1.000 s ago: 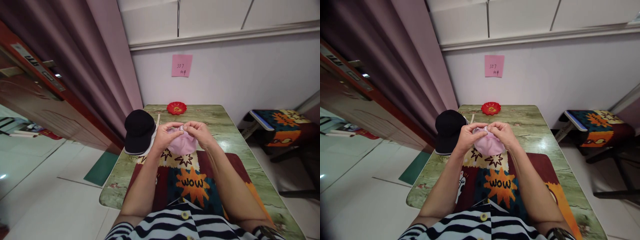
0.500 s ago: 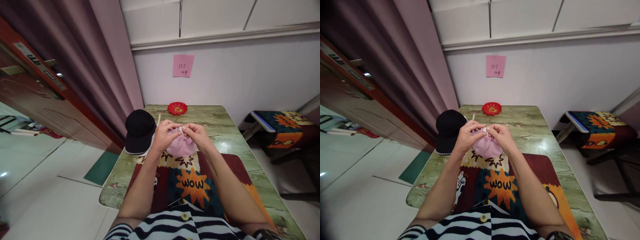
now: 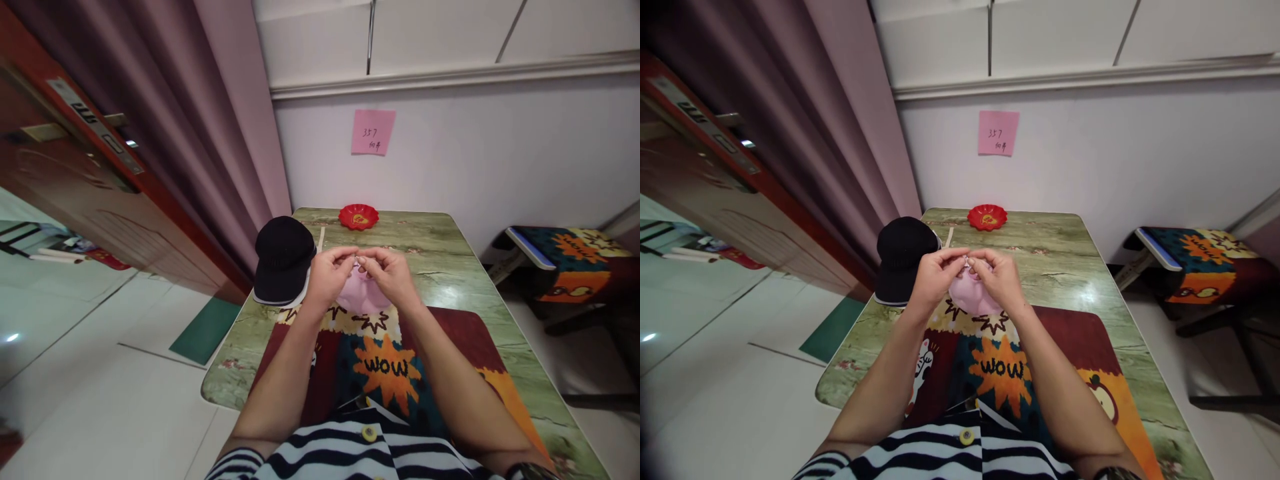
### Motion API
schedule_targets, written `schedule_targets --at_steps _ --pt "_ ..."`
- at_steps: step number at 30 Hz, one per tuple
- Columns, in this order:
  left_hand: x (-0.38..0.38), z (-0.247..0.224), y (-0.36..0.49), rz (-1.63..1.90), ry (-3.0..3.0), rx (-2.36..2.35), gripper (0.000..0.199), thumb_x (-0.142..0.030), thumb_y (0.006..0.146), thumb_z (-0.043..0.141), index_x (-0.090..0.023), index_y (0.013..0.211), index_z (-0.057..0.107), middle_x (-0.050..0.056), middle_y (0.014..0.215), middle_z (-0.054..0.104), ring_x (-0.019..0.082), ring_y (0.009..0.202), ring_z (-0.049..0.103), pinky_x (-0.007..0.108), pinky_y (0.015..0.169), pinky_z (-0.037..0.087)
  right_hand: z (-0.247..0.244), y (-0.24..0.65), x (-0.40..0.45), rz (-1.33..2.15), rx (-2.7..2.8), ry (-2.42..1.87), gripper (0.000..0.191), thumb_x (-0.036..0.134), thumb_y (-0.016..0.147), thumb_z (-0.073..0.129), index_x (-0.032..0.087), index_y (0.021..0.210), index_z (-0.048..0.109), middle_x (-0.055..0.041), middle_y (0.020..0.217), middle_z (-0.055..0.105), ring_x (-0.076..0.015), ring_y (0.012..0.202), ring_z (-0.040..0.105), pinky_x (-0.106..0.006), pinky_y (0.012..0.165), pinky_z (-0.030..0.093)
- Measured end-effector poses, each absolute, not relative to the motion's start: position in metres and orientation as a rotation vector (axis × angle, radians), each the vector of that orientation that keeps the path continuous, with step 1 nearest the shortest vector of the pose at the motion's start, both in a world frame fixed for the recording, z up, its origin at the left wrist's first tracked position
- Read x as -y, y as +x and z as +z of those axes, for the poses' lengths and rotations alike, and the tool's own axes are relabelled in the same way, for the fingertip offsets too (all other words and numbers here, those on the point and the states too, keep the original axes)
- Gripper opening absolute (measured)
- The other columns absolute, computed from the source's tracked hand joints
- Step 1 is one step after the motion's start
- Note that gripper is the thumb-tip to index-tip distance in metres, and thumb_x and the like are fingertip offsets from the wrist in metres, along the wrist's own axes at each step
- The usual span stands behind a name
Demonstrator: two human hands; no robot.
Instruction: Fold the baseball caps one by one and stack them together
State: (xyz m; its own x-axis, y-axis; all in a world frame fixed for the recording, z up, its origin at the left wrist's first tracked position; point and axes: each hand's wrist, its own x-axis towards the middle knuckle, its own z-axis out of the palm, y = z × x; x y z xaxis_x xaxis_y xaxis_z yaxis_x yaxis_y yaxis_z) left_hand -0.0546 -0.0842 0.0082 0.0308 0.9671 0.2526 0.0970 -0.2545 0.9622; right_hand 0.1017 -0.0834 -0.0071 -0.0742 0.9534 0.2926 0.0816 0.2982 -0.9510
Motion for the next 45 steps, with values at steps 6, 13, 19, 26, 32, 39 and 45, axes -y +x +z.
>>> schedule_targets --at_steps 6,13,19,26,32,39,45 --pt "0.084 0.010 -0.056 1.386 1.292 -1.094 0.046 -0.016 0.067 0.070 -0.014 0.113 0.067 -0.002 0.070 0.064 0.010 0.059 0.059 0.022 0.059 0.048 -0.006 0.099 0.086 0.700 1.737 -0.954 0.030 0.035 0.084 0.072 0.026 0.112 0.075 -0.0066 0.113 0.076 -0.0261 0.103 0.070 -0.039 0.092 0.052" --pt "0.081 0.005 -0.070 1.436 1.240 -1.140 0.039 -0.018 0.067 0.071 -0.013 0.106 0.067 -0.004 0.068 0.062 0.007 0.053 0.052 0.019 0.052 0.040 -0.014 0.098 0.082 0.705 1.701 -1.090 0.024 0.030 0.081 0.070 0.021 0.103 0.075 -0.0047 0.089 0.076 -0.0200 0.076 0.068 -0.032 0.074 0.051" --pt "0.069 0.004 -0.079 1.270 1.376 -1.257 0.033 -0.031 0.075 0.073 -0.016 0.105 0.070 -0.001 0.069 0.064 0.007 0.044 0.049 0.020 0.041 0.033 -0.025 0.101 0.076 0.890 1.650 -1.034 0.024 0.029 0.081 0.068 0.020 0.103 0.071 -0.0030 0.083 0.073 -0.0178 0.073 0.065 -0.029 0.069 0.049" --pt "0.044 -0.003 -0.081 0.734 1.432 -1.101 0.030 -0.041 0.080 0.074 -0.016 0.067 0.064 -0.003 0.043 0.050 0.007 0.034 0.043 0.019 0.038 0.032 -0.039 0.128 0.059 0.947 1.752 -1.016 0.054 0.036 0.079 0.075 0.022 0.129 0.062 -0.0028 0.088 0.073 -0.0188 0.077 0.064 -0.031 0.074 0.049" --pt "0.019 -0.012 -0.075 0.939 1.535 -1.128 0.014 -0.027 0.080 0.068 -0.016 0.073 0.062 -0.004 0.048 0.054 0.009 0.042 0.051 0.019 0.045 0.039 -0.048 0.148 0.039 0.710 1.853 -1.220 0.020 0.032 0.083 0.067 0.019 0.096 0.075 -0.0060 0.090 0.075 -0.0220 0.082 0.064 -0.033 0.075 0.046" --pt "0.033 -0.018 -0.069 1.102 1.505 -1.159 0.017 -0.032 0.077 0.069 -0.017 0.085 0.065 -0.006 0.053 0.054 0.010 0.041 0.049 0.020 0.042 0.037 -0.043 0.147 0.048 0.727 1.805 -1.117 0.021 0.030 0.083 0.068 0.020 0.100 0.075 -0.0059 0.099 0.076 -0.0225 0.088 0.066 -0.032 0.076 0.048" --pt "0.049 -0.015 -0.070 1.153 1.319 -1.128 0.020 -0.031 0.076 0.071 -0.018 0.081 0.057 -0.007 0.053 0.055 0.008 0.040 0.051 0.018 0.042 0.041 -0.045 0.146 0.054 0.816 1.787 -1.072 0.024 0.029 0.084 0.066 0.019 0.105 0.073 -0.0062 0.103 0.076 -0.0225 0.091 0.067 -0.032 0.078 0.049"
